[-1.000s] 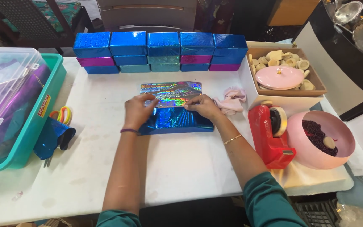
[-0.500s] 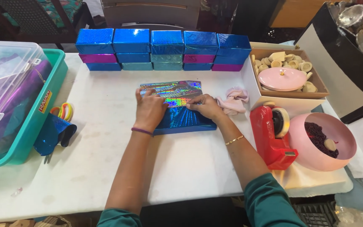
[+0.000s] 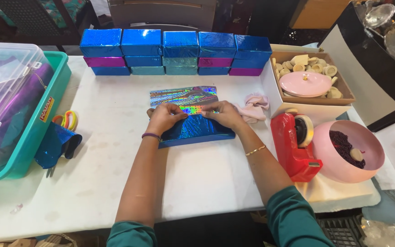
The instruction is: The person places small wooden items into a small wooden box and closes it. They then wrap the box in shiny blue metallic paper, folding the edges and securing them with clear tape from a red dispenser. Finally, the wrapped box is placed on a stack of similar wrapped boxes.
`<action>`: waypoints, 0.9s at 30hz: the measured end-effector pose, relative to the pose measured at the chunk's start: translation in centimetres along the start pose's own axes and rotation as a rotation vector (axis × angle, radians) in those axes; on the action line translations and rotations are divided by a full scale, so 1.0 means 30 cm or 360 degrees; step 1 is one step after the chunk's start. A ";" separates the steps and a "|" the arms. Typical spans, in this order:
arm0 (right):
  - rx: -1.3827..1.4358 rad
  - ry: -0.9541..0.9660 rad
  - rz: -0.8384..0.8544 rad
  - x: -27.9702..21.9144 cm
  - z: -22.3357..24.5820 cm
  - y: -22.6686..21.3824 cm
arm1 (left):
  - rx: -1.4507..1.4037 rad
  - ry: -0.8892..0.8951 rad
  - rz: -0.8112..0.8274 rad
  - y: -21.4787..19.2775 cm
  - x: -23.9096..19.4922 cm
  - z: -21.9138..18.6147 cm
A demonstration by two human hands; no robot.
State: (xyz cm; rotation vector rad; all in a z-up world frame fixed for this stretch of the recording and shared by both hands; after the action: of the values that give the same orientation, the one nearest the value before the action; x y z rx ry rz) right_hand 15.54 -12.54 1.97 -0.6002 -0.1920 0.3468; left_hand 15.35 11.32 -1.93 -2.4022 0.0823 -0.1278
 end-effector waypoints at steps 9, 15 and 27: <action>0.0367 -0.0977 -0.0195 -0.535 0.661 -0.154 | 0.0040 -0.0080 0.0029 -0.051 -0.047 -0.081; 0.0082 -0.0739 -0.0419 -0.883 1.047 -0.108 | -0.0154 0.0129 0.0012 -0.003 -0.002 -0.002; -0.0911 0.0023 -0.1030 -0.991 1.195 -0.154 | -0.0051 0.0009 0.0090 0.009 0.010 0.020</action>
State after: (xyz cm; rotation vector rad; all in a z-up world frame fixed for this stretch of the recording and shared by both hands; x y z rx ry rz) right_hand -20.63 -8.61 31.44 -1.0598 -0.4635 -0.3564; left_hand 15.71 11.49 -2.54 -2.4293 0.1555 -0.1076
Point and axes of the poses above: each hand's wrist, its own x-axis towards the middle knuckle, its own y-axis out of the palm, z = x × y, the point moved 5 cm from there along x, towards the middle knuckle, and after that the axes turned 3 degrees about z, right-handed, at the moved point
